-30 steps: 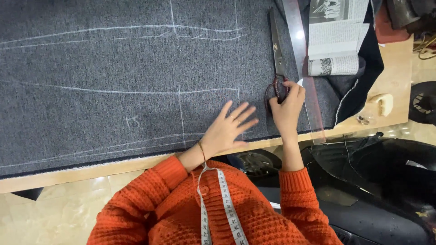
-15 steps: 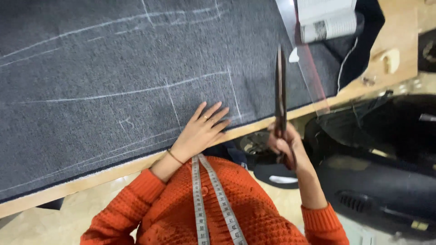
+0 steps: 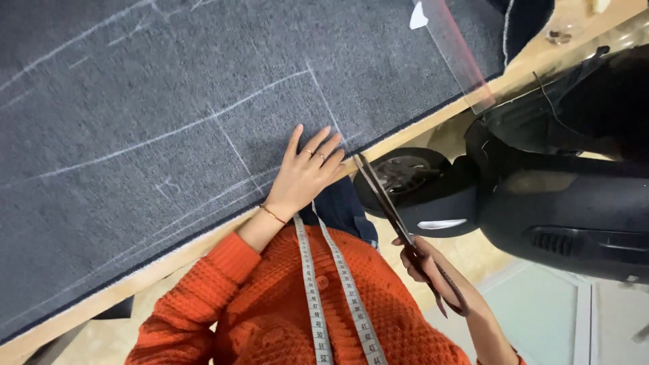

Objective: The person uses a pair of large shears to cut a piece of dark gray fabric laid out on a wooden table. They follow white chalk lines drawn on the material, cutting along straight and curved edges to separate pattern pieces.

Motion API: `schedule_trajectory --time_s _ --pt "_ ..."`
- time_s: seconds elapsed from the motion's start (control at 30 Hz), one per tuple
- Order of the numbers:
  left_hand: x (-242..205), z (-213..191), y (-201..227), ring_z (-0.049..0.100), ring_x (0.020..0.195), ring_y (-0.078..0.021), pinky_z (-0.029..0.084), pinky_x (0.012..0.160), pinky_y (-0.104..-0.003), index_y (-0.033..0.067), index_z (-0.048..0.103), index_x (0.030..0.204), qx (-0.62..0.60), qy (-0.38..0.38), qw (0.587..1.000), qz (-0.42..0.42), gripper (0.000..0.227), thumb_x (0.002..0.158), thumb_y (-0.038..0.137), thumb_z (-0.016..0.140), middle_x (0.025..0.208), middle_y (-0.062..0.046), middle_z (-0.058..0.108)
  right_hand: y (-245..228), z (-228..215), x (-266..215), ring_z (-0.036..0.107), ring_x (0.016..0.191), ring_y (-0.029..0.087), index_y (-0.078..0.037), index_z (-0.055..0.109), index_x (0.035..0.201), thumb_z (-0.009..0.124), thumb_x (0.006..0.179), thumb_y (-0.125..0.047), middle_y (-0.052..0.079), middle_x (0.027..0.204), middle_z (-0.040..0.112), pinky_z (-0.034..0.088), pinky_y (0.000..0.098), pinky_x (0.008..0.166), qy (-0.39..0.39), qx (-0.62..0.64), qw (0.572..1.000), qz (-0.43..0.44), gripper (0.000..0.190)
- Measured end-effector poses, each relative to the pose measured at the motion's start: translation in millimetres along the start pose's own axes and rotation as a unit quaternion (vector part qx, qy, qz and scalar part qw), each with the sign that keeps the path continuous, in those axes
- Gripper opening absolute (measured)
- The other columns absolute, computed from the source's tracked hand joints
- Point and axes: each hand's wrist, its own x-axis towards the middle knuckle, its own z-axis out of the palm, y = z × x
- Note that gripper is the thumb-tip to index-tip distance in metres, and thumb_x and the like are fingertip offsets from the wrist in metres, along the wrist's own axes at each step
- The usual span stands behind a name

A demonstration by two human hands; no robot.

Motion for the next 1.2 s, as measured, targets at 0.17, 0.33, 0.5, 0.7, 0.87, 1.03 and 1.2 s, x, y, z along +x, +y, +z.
schedule_trajectory --time_s 0.17,0.33,0.5,0.7,0.87,1.03,1.2 --pt "15.7 -6.7 3.5 0.050 0.138 -0.0239 0.030 0.121 -0.058 0.0149 0.074 0.110 0.006 0.019 1.000 -0.004 0.024 0.101 0.037 0.073 0.137 -0.003 0.064 6.6 -18.4 -11.6 0.028 0.058 0.009 -0.001 0.053 0.134 0.038 0.093 -0.067 -0.002 0.070 0.037 0.030 0.0272 0.056 -0.024 0.015 0.999 -0.021 0.079" --pt "18.0 -6.7 3.6 0.057 0.131 -0.0211 0.032 0.120 -0.053 0.0129 0.075 0.106 -0.024 0.048 0.998 -0.020 0.032 0.101 0.045 0.071 0.128 -0.003 0.069 -6.8 -25.8 -4.2 0.032 0.062 0.008 -0.002 0.053 0.135 0.041 0.089 -0.071 -0.001 0.082 0.044 0.034 0.0264 0.063 -0.041 0.029 0.999 0.009 0.084" --pt "14.6 14.2 7.8 0.065 0.119 -0.0245 0.038 0.115 -0.056 0.0118 0.072 0.104 -0.074 0.133 0.986 -0.073 0.032 0.094 0.042 0.073 0.123 -0.007 0.071 31.1 -29.6 31.7 0.043 0.058 0.008 0.000 0.052 0.131 0.035 0.088 -0.080 0.010 0.083 0.053 0.039 0.0223 0.025 -0.025 -0.015 0.999 -0.035 0.093" --pt "9.0 19.8 7.5 0.066 0.120 -0.0256 0.037 0.116 -0.056 0.0097 0.071 0.106 -0.067 0.125 0.988 -0.064 0.023 0.097 0.030 0.069 0.124 -0.009 0.070 44.4 -17.4 57.2 0.041 0.058 0.009 -0.001 0.049 0.134 0.038 0.092 -0.073 0.013 0.086 0.054 0.039 0.0215 0.021 0.001 -0.008 0.999 -0.043 0.084" --pt "10.1 13.6 10.2 0.065 0.121 -0.0256 0.034 0.118 -0.056 0.0090 0.071 0.106 -0.075 0.111 0.989 -0.070 0.015 0.093 0.016 0.066 0.124 -0.008 0.070 18.1 -6.1 50.9 0.042 0.064 0.008 -0.004 0.051 0.134 0.038 0.091 -0.071 0.010 0.087 0.054 0.039 0.0208 0.036 0.023 -0.028 0.999 -0.040 0.081" --pt "9.9 12.9 10.4 0.065 0.120 -0.0254 0.034 0.118 -0.057 0.0090 0.070 0.106 -0.070 0.108 0.989 -0.068 0.016 0.092 0.013 0.066 0.123 -0.009 0.070 19.7 -7.6 51.9 0.044 0.063 0.010 -0.006 0.052 0.136 0.034 0.093 -0.068 0.011 0.085 0.055 0.043 0.0243 0.040 0.026 -0.049 0.997 -0.046 0.078" --pt "9.3 12.9 9.8 0.064 0.121 -0.0256 0.035 0.118 -0.057 0.0083 0.069 0.103 -0.076 0.107 0.989 -0.069 0.011 0.094 0.013 0.066 0.124 -0.009 0.069 15.5 -8.1 50.0 0.048 0.067 0.014 -0.006 0.055 0.136 0.041 0.092 -0.066 0.010 0.082 0.053 0.047 0.0291 0.050 0.038 -0.049 0.997 -0.036 0.076"
